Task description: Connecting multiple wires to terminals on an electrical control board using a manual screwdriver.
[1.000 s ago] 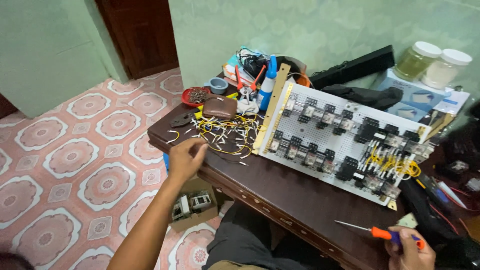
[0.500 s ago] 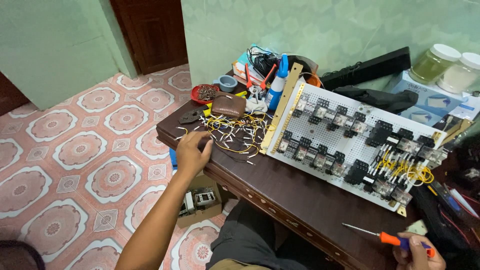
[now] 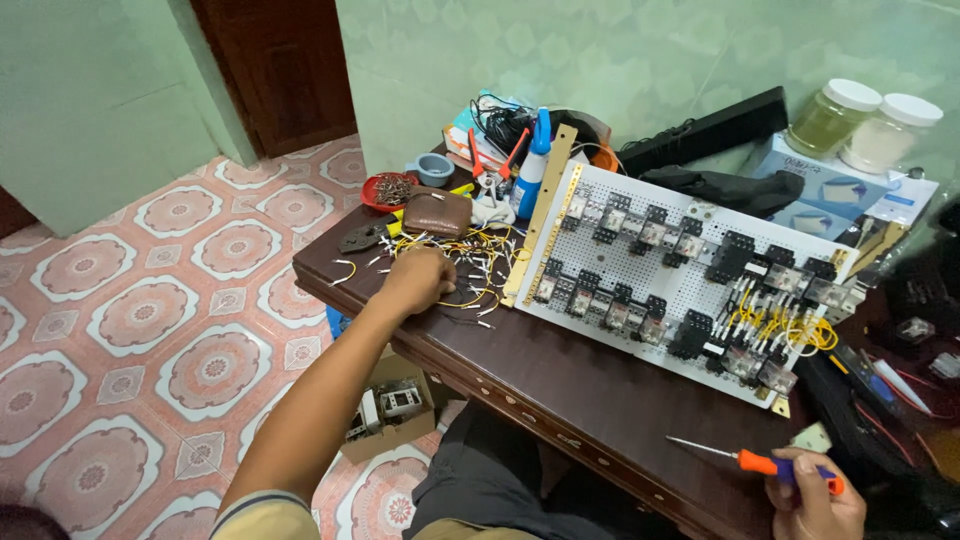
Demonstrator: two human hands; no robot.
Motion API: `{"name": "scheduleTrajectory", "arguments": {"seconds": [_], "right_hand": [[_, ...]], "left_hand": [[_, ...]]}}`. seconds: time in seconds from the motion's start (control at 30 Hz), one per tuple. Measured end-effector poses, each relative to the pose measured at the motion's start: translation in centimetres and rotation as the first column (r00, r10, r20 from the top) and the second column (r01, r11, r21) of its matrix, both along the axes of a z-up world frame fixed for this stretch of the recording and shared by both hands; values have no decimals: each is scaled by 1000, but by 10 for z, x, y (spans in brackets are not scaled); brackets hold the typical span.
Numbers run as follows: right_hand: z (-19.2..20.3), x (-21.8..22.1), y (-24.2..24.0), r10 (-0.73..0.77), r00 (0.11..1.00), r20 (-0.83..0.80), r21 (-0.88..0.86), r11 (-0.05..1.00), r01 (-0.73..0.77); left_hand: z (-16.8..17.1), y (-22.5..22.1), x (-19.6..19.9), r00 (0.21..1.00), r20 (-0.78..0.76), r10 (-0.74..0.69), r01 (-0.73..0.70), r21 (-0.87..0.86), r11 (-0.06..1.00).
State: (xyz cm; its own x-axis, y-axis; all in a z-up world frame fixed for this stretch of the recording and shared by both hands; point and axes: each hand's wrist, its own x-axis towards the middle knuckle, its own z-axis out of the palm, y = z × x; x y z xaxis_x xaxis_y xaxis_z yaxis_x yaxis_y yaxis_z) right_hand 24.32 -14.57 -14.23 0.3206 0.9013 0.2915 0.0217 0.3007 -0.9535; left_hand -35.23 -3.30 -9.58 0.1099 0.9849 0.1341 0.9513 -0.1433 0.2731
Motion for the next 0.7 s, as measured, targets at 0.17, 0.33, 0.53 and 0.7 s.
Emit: {"name": "scheduleTrajectory", "arguments": {"seconds": [0.17,0.33,0.53,0.7], "right_hand": [[15,-14,-9,-67,998,4,-87,994,67],[6,-24,-14,-313,946,78,131,944,302],[5,1,-13,189,952,-241,402,912,-79],[122,-87,-68,100,987,127,340,930,-138]], "left_hand": [[39,-23,19,940,285,187,-205,35,978],[16,-10,18,374,925,66,-388,91,917],[58,-55,88,-138,990,34,-73,-45,996],[62,-76,157,-90,995,-46,97,54,994]]}}
